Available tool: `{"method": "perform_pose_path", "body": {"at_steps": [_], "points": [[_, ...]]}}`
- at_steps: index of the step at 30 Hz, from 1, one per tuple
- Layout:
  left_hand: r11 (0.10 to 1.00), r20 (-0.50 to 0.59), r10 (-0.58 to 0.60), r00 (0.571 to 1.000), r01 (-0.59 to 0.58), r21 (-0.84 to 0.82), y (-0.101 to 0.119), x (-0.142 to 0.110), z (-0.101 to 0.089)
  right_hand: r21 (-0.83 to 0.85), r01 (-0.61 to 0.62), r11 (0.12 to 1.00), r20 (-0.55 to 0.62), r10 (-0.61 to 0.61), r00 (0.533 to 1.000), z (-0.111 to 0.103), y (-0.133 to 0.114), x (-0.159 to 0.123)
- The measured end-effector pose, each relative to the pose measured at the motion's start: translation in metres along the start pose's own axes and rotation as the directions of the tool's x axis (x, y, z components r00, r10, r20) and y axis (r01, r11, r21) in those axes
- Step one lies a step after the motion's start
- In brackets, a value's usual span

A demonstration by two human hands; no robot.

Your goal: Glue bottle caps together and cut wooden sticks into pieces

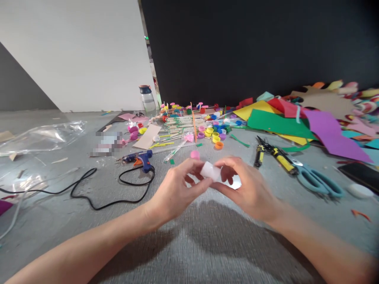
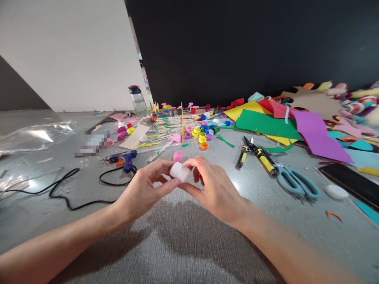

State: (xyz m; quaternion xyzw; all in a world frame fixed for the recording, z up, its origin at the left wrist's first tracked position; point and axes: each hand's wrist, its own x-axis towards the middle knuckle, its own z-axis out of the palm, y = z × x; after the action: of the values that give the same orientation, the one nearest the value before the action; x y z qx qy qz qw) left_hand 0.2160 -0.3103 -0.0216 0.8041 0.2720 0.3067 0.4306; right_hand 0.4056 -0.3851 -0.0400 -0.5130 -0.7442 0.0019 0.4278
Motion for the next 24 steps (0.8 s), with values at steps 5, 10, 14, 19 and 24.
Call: {"method": "perform_pose_path", "body": {"at_steps": [5, 10, 14, 19, 24], "points": [[1.0, 0.033, 0.012, 0.999, -0.013, 0.021, 0.003, 0.001, -0.001, 0.025, -0.01, 1.0, 0.06, 0.008, 0.998, -0.003, 0.0, 0.003], [0.999, 0.015, 0.004, 1.0, -0.004, 0.047, 0.001, 0.001, 0.003, 0.002, 0.033, 0.999, 0.076, -0.033, 0.997, 0.002, -0.003, 0.002], [0.994, 0.007, -0.002, 1.0, 0.001, 0.113, -0.004, 0.002, 0.003, -0.007, 0.016, 1.0, 0.117, -0.015, 0.993, -0.001, -0.002, 0.004], [0.976, 0.008, 0.087, 0.996, -0.087, 0.202, -0.008, 0.001, -0.003, 0.11, -0.064, 0.992, 0.18, 0.044, 0.983, -0.01, 0.002, 0.008], [0.941, 0.044, 0.221, 0.974, -0.225, 0.252, -0.013, 0.002, -0.006, 0.147, -0.114, 0.983, 0.167, 0.089, 0.982, -0.007, 0.004, 0.009]]}}
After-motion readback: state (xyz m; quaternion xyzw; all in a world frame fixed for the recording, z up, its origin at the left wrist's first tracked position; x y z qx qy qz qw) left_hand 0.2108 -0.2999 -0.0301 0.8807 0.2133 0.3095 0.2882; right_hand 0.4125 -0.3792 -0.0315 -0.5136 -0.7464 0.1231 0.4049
